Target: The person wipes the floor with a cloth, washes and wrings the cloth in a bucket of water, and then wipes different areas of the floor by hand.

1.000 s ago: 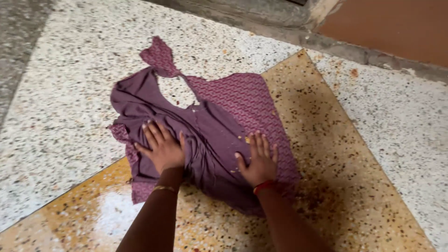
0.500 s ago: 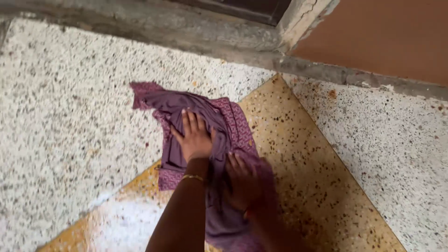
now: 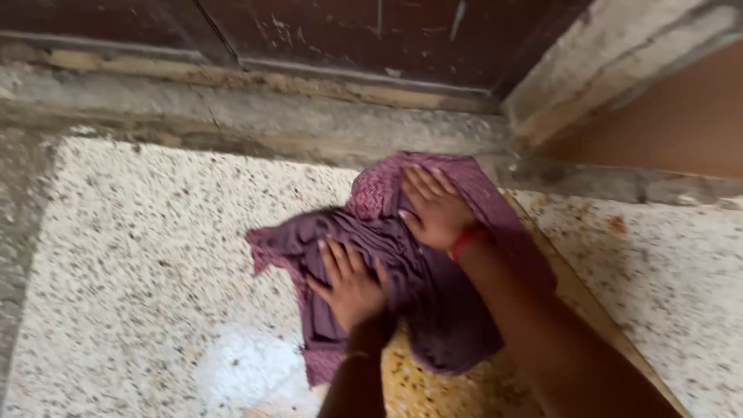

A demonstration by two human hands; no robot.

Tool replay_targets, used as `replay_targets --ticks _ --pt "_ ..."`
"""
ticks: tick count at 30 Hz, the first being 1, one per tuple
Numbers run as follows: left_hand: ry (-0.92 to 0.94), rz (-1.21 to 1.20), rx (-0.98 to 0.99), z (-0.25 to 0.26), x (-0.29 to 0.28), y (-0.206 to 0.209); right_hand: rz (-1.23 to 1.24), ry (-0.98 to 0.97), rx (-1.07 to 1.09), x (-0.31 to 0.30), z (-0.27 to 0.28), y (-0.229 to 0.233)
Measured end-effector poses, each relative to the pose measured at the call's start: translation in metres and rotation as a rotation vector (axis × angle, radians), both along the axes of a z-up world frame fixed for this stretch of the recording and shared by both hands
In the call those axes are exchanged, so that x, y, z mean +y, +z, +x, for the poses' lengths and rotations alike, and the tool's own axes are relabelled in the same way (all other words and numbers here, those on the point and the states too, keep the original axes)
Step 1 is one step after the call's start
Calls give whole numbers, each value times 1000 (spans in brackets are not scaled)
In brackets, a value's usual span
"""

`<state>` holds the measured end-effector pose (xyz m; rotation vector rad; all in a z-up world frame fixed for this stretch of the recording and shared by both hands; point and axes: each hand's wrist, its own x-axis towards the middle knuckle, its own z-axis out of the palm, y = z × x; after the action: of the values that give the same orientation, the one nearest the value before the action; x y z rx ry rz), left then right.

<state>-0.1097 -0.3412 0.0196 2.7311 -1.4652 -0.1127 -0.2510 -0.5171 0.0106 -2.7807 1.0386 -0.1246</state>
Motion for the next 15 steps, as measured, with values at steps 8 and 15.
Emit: replay_targets --ticks 8,15 --pt "32 229 169 8 -7 8 117 324 95 -19 153 17" --pt "54 236 208 9 -3 7 -4 348 48 -23 201 0"
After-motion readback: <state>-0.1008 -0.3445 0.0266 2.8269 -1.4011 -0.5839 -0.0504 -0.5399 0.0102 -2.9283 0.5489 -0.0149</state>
